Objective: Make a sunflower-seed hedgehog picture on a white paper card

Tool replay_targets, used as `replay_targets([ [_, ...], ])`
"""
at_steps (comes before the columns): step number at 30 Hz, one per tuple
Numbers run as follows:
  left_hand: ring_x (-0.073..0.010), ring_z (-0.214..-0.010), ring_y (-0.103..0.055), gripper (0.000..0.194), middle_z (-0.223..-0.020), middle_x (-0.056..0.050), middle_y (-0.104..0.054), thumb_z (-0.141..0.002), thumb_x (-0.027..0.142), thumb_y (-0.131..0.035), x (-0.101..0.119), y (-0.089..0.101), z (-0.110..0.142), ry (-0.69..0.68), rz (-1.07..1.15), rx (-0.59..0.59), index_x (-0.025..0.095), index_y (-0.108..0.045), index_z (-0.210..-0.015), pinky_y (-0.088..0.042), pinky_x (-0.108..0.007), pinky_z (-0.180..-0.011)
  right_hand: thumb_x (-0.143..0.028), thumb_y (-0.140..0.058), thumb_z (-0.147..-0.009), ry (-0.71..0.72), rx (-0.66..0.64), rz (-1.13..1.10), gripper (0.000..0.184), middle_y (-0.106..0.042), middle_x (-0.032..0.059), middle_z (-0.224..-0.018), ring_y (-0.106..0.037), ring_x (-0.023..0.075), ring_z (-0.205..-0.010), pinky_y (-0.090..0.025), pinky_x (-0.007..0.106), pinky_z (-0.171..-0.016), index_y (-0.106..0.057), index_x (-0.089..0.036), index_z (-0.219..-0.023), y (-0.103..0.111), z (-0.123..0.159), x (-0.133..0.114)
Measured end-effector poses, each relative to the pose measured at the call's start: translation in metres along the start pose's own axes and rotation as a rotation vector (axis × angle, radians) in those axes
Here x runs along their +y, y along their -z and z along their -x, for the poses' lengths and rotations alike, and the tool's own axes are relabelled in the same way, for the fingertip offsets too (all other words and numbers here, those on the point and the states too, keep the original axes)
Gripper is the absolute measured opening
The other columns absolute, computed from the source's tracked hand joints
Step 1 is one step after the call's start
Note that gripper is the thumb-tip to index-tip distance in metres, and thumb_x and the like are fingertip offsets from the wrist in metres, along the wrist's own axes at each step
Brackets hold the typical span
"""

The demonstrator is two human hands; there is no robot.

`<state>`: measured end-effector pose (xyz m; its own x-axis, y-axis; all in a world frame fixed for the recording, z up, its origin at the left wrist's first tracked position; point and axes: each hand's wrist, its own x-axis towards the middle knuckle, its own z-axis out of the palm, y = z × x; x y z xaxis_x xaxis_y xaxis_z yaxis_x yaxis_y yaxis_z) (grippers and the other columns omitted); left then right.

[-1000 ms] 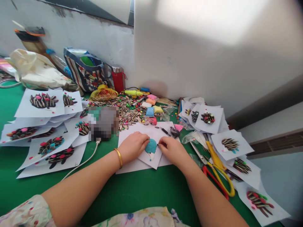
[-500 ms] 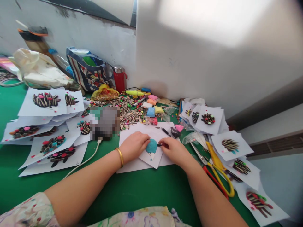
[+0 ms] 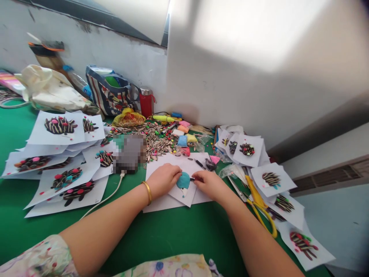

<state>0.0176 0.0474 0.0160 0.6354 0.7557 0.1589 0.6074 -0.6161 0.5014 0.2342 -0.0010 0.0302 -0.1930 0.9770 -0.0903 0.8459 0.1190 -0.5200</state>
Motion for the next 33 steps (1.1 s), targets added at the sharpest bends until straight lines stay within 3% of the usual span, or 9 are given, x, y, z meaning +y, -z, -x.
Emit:
replay_targets([
  [12, -0.023, -0.097, -0.062, 0.026, -0.094, -0.007, -0.071, -0.094, 0.029, -0.045, 0.001, 0.0, 0.001, -0.009, -0.015, -0.001, 0.021, -0.069, -0.103, -0.047, -0.034, -0.086, -0.02, -0.056, -0.086, 0.06, 0.187, 0.074, 0.017, -0.069, 0.0038, -0.093, -0.062, 0.019, -0.09, -0.047, 0.03, -0.081, -0.071, -0.022, -0.093, -0.02, 0.015, 0.009],
  [21, -0.0224, -0.098, -0.061, 0.026, -0.097, -0.007, -0.071, -0.095, 0.029, -0.045, 0.001, 0.0, 0.0, 0.002, -0.015, -0.029, 0.021, -0.068, -0.104, -0.046, -0.033, -0.087, -0.018, -0.056, -0.089, 0.098, 0.224, 0.098, 0.028, -0.067, 0.0041, -0.097, -0.064, 0.0161, -0.085, -0.049, 0.027, -0.078, -0.069, -0.023, -0.113, -0.022, 0.017, 0.013],
  [28, -0.0227, -0.099, -0.061, 0.027, -0.1, -0.007, -0.071, -0.095, 0.029, -0.044, -0.001, -0.001, -0.001, -0.015, -0.023, -0.034, 0.02, -0.067, -0.106, -0.046, -0.034, -0.087, -0.018, -0.056, -0.09, 0.163, 0.198, 0.185, 0.029, -0.065, 0.0043, -0.091, -0.062, 0.0162, -0.082, -0.049, 0.026, -0.073, -0.072, -0.026, -0.112, -0.025, 0.017, 0.015],
  [33, -0.0225, -0.099, -0.061, 0.027, -0.099, -0.007, -0.071, -0.095, 0.029, -0.044, -0.001, -0.001, -0.001, -0.017, -0.026, -0.023, 0.02, -0.067, -0.106, -0.047, -0.034, -0.087, -0.019, -0.056, -0.09, 0.167, 0.199, 0.144, 0.032, -0.066, 0.0054, -0.098, -0.063, 0.0164, -0.086, -0.049, 0.026, -0.079, -0.067, -0.022, -0.12, -0.017, 0.023, 0.016],
])
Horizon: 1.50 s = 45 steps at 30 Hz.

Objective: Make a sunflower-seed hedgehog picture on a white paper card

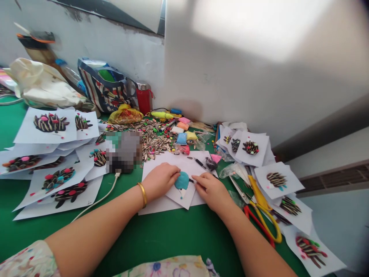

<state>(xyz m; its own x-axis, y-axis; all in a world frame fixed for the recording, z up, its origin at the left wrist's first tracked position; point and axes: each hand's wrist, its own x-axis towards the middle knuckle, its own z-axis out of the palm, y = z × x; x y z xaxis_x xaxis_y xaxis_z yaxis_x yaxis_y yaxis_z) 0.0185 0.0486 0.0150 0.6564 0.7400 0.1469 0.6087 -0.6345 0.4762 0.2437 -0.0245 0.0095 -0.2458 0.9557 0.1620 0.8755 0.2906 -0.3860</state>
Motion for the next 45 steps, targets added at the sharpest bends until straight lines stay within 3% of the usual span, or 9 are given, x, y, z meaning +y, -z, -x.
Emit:
replay_targets([
  [13, -0.023, -0.1, -0.061, 0.028, -0.102, -0.007, -0.071, -0.095, 0.029, -0.045, 0.001, 0.0, 0.0, 0.007, 0.008, -0.009, 0.019, -0.067, -0.109, -0.046, -0.035, -0.089, -0.027, -0.049, -0.095, 0.091, -0.066, 0.127, 0.029, -0.064, 0.0088, -0.099, -0.061, 0.0192, -0.088, -0.05, 0.03, -0.081, -0.07, -0.022, -0.114, 0.006, 0.003, -0.004],
  [18, -0.0225, -0.1, -0.061, 0.027, -0.099, -0.007, -0.071, -0.095, 0.029, -0.045, 0.0, 0.0, 0.001, 0.007, 0.018, 0.007, 0.021, -0.067, -0.108, -0.046, -0.035, -0.089, -0.024, -0.051, -0.093, 0.076, -0.062, 0.087, 0.035, -0.064, 0.0082, -0.103, -0.061, 0.0188, -0.091, -0.05, 0.03, -0.084, -0.062, -0.023, -0.126, 0.011, 0.004, -0.006],
  [24, -0.0221, -0.099, -0.061, 0.026, -0.099, -0.007, -0.071, -0.094, 0.029, -0.045, 0.0, -0.002, 0.0, 0.002, 0.012, 0.015, 0.022, -0.068, -0.107, -0.046, -0.034, -0.089, -0.02, -0.051, -0.092, 0.118, -0.078, 0.162, 0.033, -0.062, 0.0087, -0.097, -0.059, 0.0196, -0.088, -0.049, 0.031, -0.082, -0.067, -0.024, -0.12, 0.008, 0.002, -0.009],
  [28, -0.0223, -0.1, -0.061, 0.027, -0.1, -0.007, -0.071, -0.094, 0.029, -0.045, 0.001, -0.001, 0.0, 0.011, 0.01, 0.01, 0.021, -0.067, -0.107, -0.046, -0.034, -0.089, -0.015, -0.052, -0.089, 0.076, -0.037, 0.091, 0.037, -0.062, 0.0074, -0.1, -0.06, 0.018, -0.088, -0.049, 0.029, -0.081, -0.064, -0.023, -0.123, 0.007, 0.003, -0.005],
  [35, -0.0229, -0.099, -0.061, 0.028, -0.099, -0.007, -0.072, -0.094, 0.029, -0.045, 0.001, 0.0, 0.0, 0.01, 0.019, 0.008, 0.021, -0.068, -0.107, -0.047, -0.035, -0.089, -0.027, -0.062, -0.088, -0.069, 0.016, -0.005, 0.013, -0.062, 0.0033, -0.094, -0.061, 0.0162, -0.082, -0.048, 0.027, -0.074, -0.07, -0.021, -0.096, 0.002, -0.002, 0.001],
  [45, -0.0223, -0.098, -0.062, 0.027, -0.099, -0.007, -0.071, -0.094, 0.03, -0.045, 0.001, -0.001, 0.0, 0.017, 0.024, 0.006, 0.022, -0.068, -0.105, -0.046, -0.034, -0.088, -0.021, -0.059, -0.088, -0.069, 0.048, -0.06, 0.009, -0.063, 0.0023, -0.089, -0.059, 0.0171, -0.087, -0.045, 0.029, -0.08, -0.068, -0.022, -0.085, -0.01, -0.011, 0.0],
])
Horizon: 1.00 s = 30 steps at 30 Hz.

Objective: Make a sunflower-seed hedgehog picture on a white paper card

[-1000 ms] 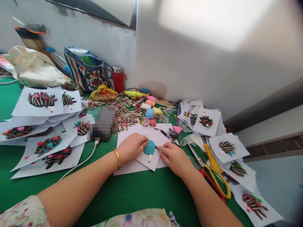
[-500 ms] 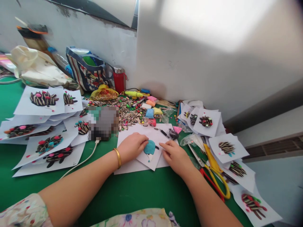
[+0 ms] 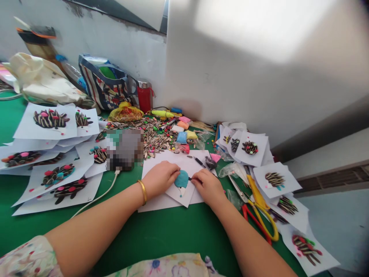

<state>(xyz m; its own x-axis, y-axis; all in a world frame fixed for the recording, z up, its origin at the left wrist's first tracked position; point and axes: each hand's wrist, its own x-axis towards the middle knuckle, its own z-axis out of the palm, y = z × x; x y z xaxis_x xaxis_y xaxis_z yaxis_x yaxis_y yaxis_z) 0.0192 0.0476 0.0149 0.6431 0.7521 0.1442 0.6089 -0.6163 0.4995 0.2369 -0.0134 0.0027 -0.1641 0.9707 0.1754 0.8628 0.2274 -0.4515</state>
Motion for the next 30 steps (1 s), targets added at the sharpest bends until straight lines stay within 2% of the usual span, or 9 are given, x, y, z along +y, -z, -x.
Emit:
replay_targets([
  [9, -0.0227, -0.1, -0.061, 0.027, -0.099, -0.007, -0.071, -0.094, 0.029, -0.046, -0.001, 0.0, 0.0, 0.005, 0.001, -0.003, 0.022, -0.068, -0.106, -0.046, -0.034, -0.089, -0.022, -0.059, -0.088, -0.042, -0.068, -0.121, 0.013, -0.064, 0.004, -0.095, -0.06, 0.0176, -0.089, -0.047, 0.03, -0.082, -0.07, -0.021, -0.093, 0.014, 0.001, 0.014],
  [12, -0.0226, -0.1, -0.061, 0.027, -0.099, -0.007, -0.072, -0.094, 0.029, -0.045, 0.0, 0.001, 0.0, 0.001, 0.009, -0.011, 0.022, -0.068, -0.106, -0.046, -0.034, -0.089, -0.025, -0.053, -0.092, 0.011, -0.145, -0.083, 0.024, -0.064, 0.0061, -0.102, -0.06, 0.0186, -0.095, -0.047, 0.031, -0.088, -0.069, -0.022, -0.11, 0.022, 0.01, 0.008],
  [15, -0.0224, -0.1, -0.062, 0.027, -0.098, -0.007, -0.072, -0.094, 0.029, -0.045, 0.002, 0.003, 0.0, 0.007, 0.02, -0.011, 0.022, -0.069, -0.105, -0.047, -0.034, -0.088, -0.029, -0.053, -0.093, 0.03, -0.237, 0.027, 0.038, -0.062, 0.0094, -0.108, -0.059, 0.0219, -0.1, -0.046, 0.034, -0.091, -0.058, -0.021, -0.13, 0.03, 0.021, -0.003],
  [17, -0.0224, -0.099, -0.062, 0.026, -0.098, -0.007, -0.072, -0.094, 0.029, -0.045, 0.003, 0.003, 0.0, 0.018, 0.025, -0.012, 0.022, -0.069, -0.104, -0.047, -0.035, -0.088, -0.03, -0.053, -0.092, 0.037, -0.29, 0.075, 0.044, -0.062, 0.0114, -0.111, -0.059, 0.0236, -0.102, -0.047, 0.035, -0.092, -0.052, -0.02, -0.136, 0.032, 0.026, -0.01],
  [23, -0.0226, -0.1, -0.061, 0.027, -0.098, -0.007, -0.071, -0.094, 0.028, -0.045, 0.003, 0.003, 0.0, 0.023, 0.028, -0.015, 0.022, -0.069, -0.105, -0.047, -0.035, -0.088, -0.031, -0.056, -0.091, 0.054, -0.342, 0.172, 0.054, -0.059, 0.0154, -0.118, -0.055, 0.0288, -0.111, -0.044, 0.041, -0.097, -0.044, -0.015, -0.142, 0.027, 0.032, -0.023],
  [30, -0.0226, -0.1, -0.061, 0.027, -0.099, -0.007, -0.072, -0.094, 0.028, -0.045, 0.002, 0.003, 0.0, 0.008, 0.011, -0.011, 0.021, -0.068, -0.106, -0.047, -0.035, -0.09, -0.034, -0.059, -0.09, 0.039, -0.313, 0.219, 0.056, -0.059, 0.0162, -0.116, -0.056, 0.0293, -0.108, -0.045, 0.041, -0.096, -0.045, -0.014, -0.141, 0.026, 0.03, -0.023],
])
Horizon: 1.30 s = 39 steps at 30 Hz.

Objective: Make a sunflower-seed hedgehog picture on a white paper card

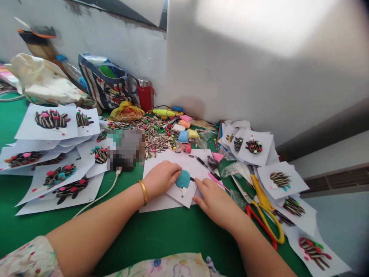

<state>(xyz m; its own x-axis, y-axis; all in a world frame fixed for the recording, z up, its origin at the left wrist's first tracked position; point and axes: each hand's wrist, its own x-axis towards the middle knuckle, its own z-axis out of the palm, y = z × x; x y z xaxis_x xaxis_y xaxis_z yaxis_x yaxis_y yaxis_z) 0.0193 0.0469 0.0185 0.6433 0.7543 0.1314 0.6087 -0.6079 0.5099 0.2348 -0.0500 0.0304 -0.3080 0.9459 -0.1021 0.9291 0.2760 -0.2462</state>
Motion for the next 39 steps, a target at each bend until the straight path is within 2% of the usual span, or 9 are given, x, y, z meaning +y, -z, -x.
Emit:
replay_targets([
  [9, -0.0229, -0.1, -0.061, 0.027, -0.1, -0.007, -0.072, -0.094, 0.029, -0.046, -0.001, -0.001, 0.0, 0.006, 0.005, -0.004, 0.022, -0.068, -0.107, -0.047, -0.036, -0.09, -0.035, -0.058, -0.091, 0.042, 0.007, -0.018, 0.051, -0.06, 0.0128, -0.108, -0.058, 0.0259, -0.099, -0.047, 0.037, -0.09, -0.048, -0.019, -0.139, 0.003, -0.004, 0.0],
  [15, -0.0234, -0.1, -0.061, 0.029, -0.103, -0.007, -0.071, -0.095, 0.029, -0.045, -0.002, -0.002, 0.0, -0.01, -0.006, -0.003, 0.019, -0.067, -0.11, -0.047, -0.036, -0.09, -0.033, -0.054, -0.093, 0.01, 0.078, -0.059, 0.049, -0.058, 0.0127, -0.11, -0.056, 0.0263, -0.105, -0.045, 0.038, -0.093, -0.045, -0.019, -0.14, 0.001, -0.01, 0.004],
  [22, -0.0232, -0.101, -0.061, 0.027, -0.103, -0.007, -0.071, -0.095, 0.03, -0.045, -0.003, -0.003, 0.0, -0.011, -0.01, -0.002, 0.02, -0.067, -0.108, -0.046, -0.035, -0.089, -0.032, -0.054, -0.093, 0.027, 0.044, -0.058, 0.045, -0.057, 0.0094, -0.102, -0.056, 0.0235, -0.098, -0.045, 0.035, -0.09, -0.05, -0.023, -0.137, 0.0, -0.014, 0.004],
  [26, -0.0232, -0.1, -0.061, 0.028, -0.103, -0.007, -0.071, -0.095, 0.029, -0.045, -0.003, -0.003, 0.0, -0.01, -0.011, 0.001, 0.019, -0.067, -0.108, -0.046, -0.035, -0.089, -0.033, -0.052, -0.095, 0.021, 0.071, -0.047, 0.045, -0.056, 0.01, -0.102, -0.054, 0.0237, -0.098, -0.045, 0.035, -0.088, -0.05, -0.021, -0.138, 0.004, -0.012, 0.005],
  [32, -0.0225, -0.1, -0.061, 0.028, -0.102, -0.007, -0.072, -0.095, 0.028, -0.045, -0.002, -0.001, 0.0, -0.018, 0.008, 0.006, 0.02, -0.068, -0.108, -0.046, -0.034, -0.089, -0.032, -0.054, -0.094, 0.054, 0.037, -0.024, 0.04, -0.055, 0.0073, -0.096, -0.055, 0.0211, -0.089, -0.046, 0.032, -0.08, -0.056, -0.027, -0.134, 0.006, -0.01, 0.006],
  [35, -0.0226, -0.1, -0.062, 0.027, -0.101, -0.007, -0.072, -0.094, 0.028, -0.046, -0.003, -0.002, 0.0, -0.016, 0.016, 0.013, 0.02, -0.068, -0.107, -0.046, -0.034, -0.088, -0.032, -0.053, -0.094, 0.062, 0.082, -0.037, 0.04, -0.056, 0.0077, -0.095, -0.055, 0.022, -0.09, -0.047, 0.034, -0.08, -0.056, -0.026, -0.133, 0.004, -0.011, 0.007],
  [39, -0.0227, -0.098, -0.062, 0.022, -0.1, -0.007, -0.072, -0.092, 0.026, -0.051, -0.005, -0.004, -0.001, -0.02, 0.045, 0.031, 0.021, -0.069, -0.104, -0.046, -0.034, -0.086, -0.03, -0.052, -0.094, 0.063, 0.223, -0.076, 0.04, -0.059, 0.0097, -0.097, -0.056, 0.0242, -0.093, -0.048, 0.038, -0.083, -0.056, -0.021, -0.133, -0.001, -0.013, 0.011],
])
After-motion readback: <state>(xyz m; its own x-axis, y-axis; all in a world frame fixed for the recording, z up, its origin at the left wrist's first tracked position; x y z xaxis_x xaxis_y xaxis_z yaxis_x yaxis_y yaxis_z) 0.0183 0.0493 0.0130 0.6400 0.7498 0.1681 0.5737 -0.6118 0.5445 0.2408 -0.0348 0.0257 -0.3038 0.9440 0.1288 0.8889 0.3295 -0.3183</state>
